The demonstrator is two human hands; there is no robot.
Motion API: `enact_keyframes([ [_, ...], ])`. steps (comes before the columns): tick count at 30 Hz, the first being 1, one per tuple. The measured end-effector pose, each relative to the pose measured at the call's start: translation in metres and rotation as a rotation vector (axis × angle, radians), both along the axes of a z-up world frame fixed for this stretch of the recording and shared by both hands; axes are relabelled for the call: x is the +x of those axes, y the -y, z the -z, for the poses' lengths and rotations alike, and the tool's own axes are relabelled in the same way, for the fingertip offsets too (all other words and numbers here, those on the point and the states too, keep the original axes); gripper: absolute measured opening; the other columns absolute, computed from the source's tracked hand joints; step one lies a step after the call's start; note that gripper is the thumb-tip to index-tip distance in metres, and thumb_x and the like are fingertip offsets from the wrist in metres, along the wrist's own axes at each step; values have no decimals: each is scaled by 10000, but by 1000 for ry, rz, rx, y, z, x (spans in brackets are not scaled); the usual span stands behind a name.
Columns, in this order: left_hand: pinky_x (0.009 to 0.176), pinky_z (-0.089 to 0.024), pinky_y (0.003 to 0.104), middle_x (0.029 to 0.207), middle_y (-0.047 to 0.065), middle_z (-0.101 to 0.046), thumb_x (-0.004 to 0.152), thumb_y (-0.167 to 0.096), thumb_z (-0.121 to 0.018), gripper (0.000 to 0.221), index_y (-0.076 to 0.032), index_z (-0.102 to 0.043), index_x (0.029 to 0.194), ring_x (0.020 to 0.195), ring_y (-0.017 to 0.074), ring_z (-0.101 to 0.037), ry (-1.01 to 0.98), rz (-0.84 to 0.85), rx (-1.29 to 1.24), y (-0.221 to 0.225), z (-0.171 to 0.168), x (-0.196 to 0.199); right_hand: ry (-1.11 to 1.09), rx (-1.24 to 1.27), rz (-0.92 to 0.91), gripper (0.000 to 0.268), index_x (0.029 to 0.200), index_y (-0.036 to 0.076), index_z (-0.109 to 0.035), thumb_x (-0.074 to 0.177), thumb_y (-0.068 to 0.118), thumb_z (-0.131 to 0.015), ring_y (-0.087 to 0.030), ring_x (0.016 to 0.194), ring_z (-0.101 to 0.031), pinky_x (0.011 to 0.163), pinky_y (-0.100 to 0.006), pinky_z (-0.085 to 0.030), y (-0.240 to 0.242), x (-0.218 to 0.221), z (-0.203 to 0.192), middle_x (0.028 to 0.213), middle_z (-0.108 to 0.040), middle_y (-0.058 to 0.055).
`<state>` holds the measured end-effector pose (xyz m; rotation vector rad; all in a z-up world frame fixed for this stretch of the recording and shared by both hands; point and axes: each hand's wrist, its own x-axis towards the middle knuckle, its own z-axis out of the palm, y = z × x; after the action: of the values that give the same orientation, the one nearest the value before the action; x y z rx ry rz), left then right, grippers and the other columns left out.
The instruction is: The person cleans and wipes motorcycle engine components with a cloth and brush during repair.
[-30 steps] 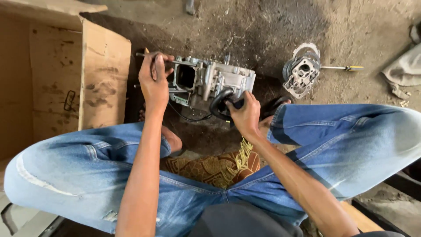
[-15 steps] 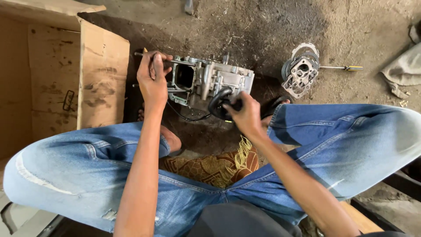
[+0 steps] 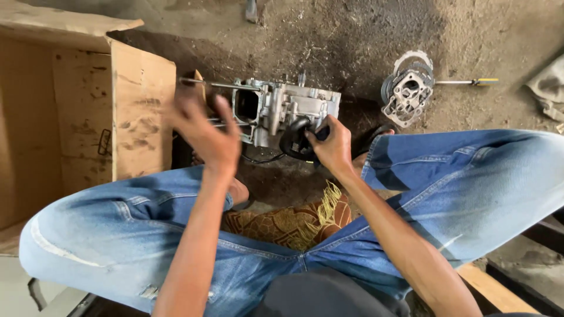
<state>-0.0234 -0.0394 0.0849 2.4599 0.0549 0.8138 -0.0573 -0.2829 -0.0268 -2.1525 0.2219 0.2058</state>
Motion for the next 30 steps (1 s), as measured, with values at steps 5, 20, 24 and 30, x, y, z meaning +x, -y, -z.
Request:
enact_keyframes([
  [5, 822, -528, 502, 1069, 175, -583, 946, -222, -698, 295, -42, -551, 1129, 962, 374, -627, -560, 181, -67, 74, 28, -60, 78, 97, -26, 303, 967, -16, -616, 767, 54, -832, -163, 816, -654, 734, -328, -536, 10, 2, -2, 875, -700, -128],
  [20, 790, -579, 476, 1018, 162, -654, 785, -148, -788, 360, -20, -575, 1046, 891, 374, -706, -867, -40, -241, 68, 43, -46, 36, -1, -135, 345, 872, 1, -566, 721, 79, -866, -364, 762, -670, 687, -403, -517, 4, 6, -13, 830, -649, -201],
  [24, 886, -544, 478, 1164, 176, -593, 851, -102, -785, 287, -38, -614, 1073, 1133, 390, -620, -784, 165, 21, 52, 37, -36, 109, 81, -123, 308, 891, -13, -535, 751, 34, -805, -336, 768, -669, 712, -398, -530, 5, 5, -5, 844, -639, -196],
  [30, 1068, -509, 450, 1627, 243, -270, 755, 57, -719, 542, 27, -551, 1270, 1427, 489, -414, -535, 587, 40, 26, 55, -9, 127, 7, -198, 304, 901, -3, -564, 752, 46, -825, -310, 762, -640, 716, -411, -515, 12, 4, -6, 836, -641, -192],
])
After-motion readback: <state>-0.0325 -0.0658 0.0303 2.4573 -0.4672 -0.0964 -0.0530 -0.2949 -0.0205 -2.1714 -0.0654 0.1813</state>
